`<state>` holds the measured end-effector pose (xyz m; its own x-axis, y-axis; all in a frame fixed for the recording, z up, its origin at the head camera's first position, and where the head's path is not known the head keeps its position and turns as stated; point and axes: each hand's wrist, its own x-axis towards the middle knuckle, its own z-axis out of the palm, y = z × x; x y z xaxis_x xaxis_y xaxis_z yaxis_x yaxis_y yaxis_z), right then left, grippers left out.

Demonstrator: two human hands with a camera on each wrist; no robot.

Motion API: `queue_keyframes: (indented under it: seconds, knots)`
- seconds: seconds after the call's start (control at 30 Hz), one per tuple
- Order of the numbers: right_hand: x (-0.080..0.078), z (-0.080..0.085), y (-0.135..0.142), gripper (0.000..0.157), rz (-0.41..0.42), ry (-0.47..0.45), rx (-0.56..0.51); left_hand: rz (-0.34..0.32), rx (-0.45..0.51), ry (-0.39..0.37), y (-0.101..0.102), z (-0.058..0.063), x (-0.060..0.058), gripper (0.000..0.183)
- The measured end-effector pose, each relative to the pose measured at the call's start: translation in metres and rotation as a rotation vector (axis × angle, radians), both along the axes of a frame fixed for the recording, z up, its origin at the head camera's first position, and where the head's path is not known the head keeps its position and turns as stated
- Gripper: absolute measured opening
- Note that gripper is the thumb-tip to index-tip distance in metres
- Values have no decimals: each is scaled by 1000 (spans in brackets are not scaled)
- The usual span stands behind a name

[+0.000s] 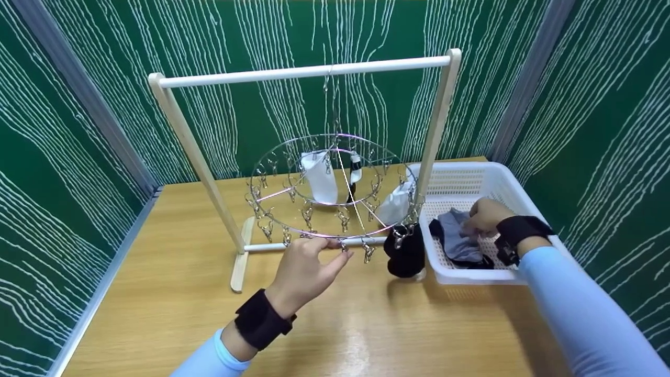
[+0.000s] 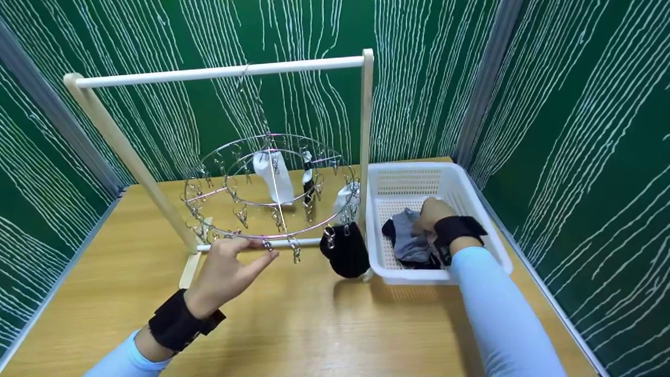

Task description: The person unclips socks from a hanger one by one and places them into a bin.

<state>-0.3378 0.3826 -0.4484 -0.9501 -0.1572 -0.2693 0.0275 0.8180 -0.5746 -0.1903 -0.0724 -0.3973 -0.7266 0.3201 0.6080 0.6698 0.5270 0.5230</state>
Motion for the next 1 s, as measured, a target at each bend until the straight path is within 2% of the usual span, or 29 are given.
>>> queue_keyframes:
  seconds: [0.23, 0.4, 0.53, 0.73, 1.0]
  knots:
    - [12, 25, 7, 40, -50, 159, 25, 5, 0, -9, -2, -1, 1, 15]
    - [25, 45, 3, 41, -100, 233, -9, 19, -1, 1, -3, -2, 2, 14]
    - [35, 58, -2, 42, -115, 354, -16, 23, -1, 4, -4, -3, 2, 15]
    - [55, 77, -22, 43, -136, 536, -70, 27, 4, 12, -4, -3, 2, 15]
    - [84, 99, -59, 28, -73, 686, -210, 20, 5, 1, -4, -2, 2, 15]
